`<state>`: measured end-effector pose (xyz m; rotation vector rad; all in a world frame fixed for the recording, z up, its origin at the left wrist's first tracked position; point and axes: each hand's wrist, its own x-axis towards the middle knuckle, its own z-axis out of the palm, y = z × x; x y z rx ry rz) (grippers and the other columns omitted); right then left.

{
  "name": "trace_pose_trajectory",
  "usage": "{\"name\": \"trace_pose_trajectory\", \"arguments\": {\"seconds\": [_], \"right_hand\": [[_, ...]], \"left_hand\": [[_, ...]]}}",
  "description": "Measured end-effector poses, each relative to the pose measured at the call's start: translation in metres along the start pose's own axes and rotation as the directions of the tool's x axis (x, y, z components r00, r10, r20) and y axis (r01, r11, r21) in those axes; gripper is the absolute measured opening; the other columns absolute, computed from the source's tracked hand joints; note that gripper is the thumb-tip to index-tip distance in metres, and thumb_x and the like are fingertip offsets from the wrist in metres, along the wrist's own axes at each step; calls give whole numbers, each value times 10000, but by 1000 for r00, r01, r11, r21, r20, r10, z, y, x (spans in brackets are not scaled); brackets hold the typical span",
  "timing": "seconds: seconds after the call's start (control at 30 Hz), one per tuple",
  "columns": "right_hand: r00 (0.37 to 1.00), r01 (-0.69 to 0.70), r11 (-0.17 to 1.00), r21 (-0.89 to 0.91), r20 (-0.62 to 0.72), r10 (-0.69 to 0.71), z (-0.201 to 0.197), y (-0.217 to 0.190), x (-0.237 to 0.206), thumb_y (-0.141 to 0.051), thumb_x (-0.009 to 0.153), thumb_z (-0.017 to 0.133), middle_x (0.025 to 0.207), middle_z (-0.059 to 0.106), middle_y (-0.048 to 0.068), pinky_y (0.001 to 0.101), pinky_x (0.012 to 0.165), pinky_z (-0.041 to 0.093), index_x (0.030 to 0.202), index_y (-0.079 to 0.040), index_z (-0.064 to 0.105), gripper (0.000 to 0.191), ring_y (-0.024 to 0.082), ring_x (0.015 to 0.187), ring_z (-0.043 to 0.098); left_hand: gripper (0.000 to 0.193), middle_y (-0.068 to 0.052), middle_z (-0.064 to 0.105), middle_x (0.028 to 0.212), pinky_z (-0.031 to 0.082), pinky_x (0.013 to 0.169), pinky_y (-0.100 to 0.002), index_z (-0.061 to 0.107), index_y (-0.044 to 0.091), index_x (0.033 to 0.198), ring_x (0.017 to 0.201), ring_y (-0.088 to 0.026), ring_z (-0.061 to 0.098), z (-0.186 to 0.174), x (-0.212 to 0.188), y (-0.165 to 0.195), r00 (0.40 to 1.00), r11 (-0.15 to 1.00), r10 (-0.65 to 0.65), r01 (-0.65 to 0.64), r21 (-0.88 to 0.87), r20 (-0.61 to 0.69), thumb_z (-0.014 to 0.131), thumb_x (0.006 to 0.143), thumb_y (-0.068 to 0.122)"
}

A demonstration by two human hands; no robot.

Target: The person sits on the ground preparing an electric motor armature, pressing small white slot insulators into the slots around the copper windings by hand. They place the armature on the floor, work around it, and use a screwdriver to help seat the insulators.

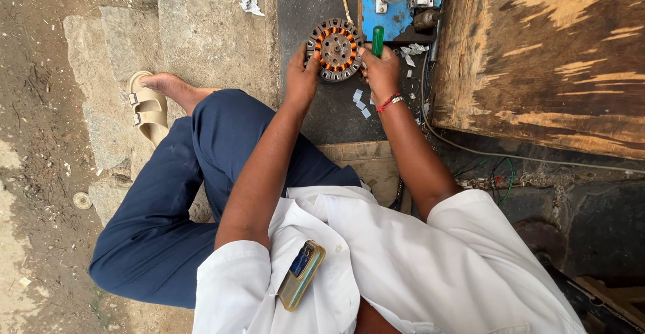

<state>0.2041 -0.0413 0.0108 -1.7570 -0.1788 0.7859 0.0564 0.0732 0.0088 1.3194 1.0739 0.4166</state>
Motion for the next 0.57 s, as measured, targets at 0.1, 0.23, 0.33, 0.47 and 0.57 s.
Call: {"name": "trace_pose_trajectory", "arguments": {"seconds": [0.1,0.23,0.33,0.47,0.57], "right_hand": [[999,-7,1000,-4,33,7,-3,-4,2,-238,927,778,724,592,-47,232,433,402,1051,-76,720,212,42,508,491],[990,-100,994,35,107,96,-7,-9,0,-304,938,745,626,483,-73,250,389,356,1070,-100,692,249,42,434,411],[978,-142,989,45,158,133,-11,-5,-1,-348,963,737,619,483,-67,254,382,351,1081,-73,673,306,45,422,405],[981,-100,992,83,173,84,-9,-2,-2,-370,950,754,633,504,-73,237,393,358,1115,-65,702,350,30,441,420],[987,-82,984,156,152,58,-12,4,-5,-367,976,777,653,518,-59,241,398,335,1079,-37,666,363,42,452,415]], "left_hand": [[575,-242,573,1441,489,1078,-391,457,-3,1507,1310,-309,597,-1,0,-1,998,997,53,-51,61,-39,603,1037,295],[650,-214,685,1235,559,971,-403,408,-17,1477,1121,-285,716,-4,2,9,995,994,-72,78,82,-68,627,973,330],[528,-229,705,1112,569,858,-502,541,14,1349,967,-337,677,-4,5,14,926,927,-364,370,-57,101,531,1018,425],[480,-153,682,1181,567,896,-485,539,60,1238,1082,-264,667,-7,4,8,939,929,-308,331,-163,154,541,1006,480],[479,-175,631,1268,543,947,-513,547,43,1209,1163,-249,613,-17,-3,-1,962,937,-222,256,-238,160,593,1031,485]]}}
